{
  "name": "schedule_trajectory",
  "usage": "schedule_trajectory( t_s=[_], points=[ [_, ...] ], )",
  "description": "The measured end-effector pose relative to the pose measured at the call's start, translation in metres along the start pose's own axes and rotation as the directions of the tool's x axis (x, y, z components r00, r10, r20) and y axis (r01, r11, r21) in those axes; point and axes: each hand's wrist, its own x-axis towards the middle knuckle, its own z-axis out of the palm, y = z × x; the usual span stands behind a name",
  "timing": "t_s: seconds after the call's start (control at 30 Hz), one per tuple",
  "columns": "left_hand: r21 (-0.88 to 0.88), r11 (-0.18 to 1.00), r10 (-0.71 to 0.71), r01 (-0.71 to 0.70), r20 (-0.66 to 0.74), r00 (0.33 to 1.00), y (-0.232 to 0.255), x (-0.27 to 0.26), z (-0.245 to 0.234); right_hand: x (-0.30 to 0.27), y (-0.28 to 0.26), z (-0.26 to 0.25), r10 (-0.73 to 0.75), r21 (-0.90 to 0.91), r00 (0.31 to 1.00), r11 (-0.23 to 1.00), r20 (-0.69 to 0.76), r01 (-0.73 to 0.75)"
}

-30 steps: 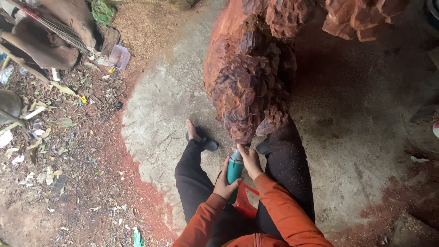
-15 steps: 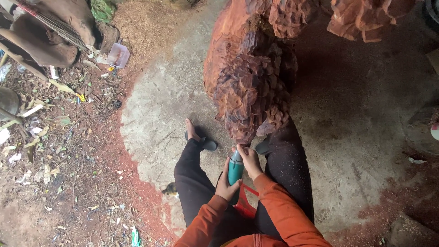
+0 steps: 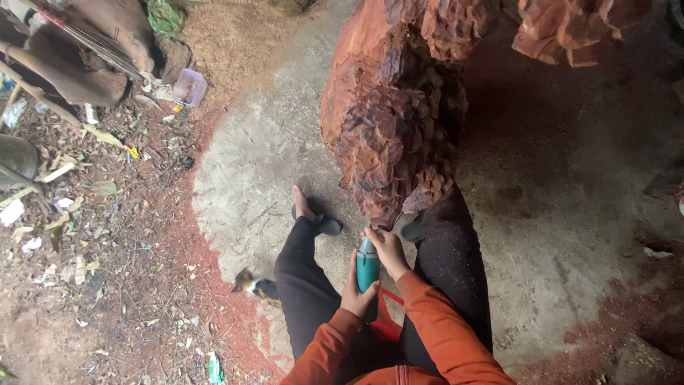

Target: Carving a large wooden sculpture using a handheld rotary power tool

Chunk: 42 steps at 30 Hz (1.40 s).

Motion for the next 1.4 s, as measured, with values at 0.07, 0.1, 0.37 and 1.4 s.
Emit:
schedule_trajectory(
  t_s=[0.07, 0.1, 0.37, 1.4],
  points=[
    [-0.074, 0.997, 0.002, 0.005, 0.090, 0.996, 0.010, -0.001, -0.003, -0.008, -0.009, -0.003, 0.086, 0.090, 0.995, 0.993, -0.050, -0.081],
    [-0.074, 0.997, 0.000, 0.007, 0.092, 0.996, 0.012, 0.001, -0.005, -0.008, -0.008, -0.003, 0.088, 0.090, 0.995, 0.992, -0.052, -0.083],
    [-0.003, 1.000, -0.017, 0.017, 0.149, 0.989, 0.017, 0.006, -0.010, -0.006, -0.002, -0.003, 0.123, 0.249, 0.986, 0.964, -0.112, -0.092],
    [0.027, 0.990, -0.140, 0.139, 0.061, 0.988, 0.016, 0.003, 0.001, -0.004, -0.013, 0.001, 0.061, 0.005, 0.989, 0.998, -0.134, -0.061]
  ],
)
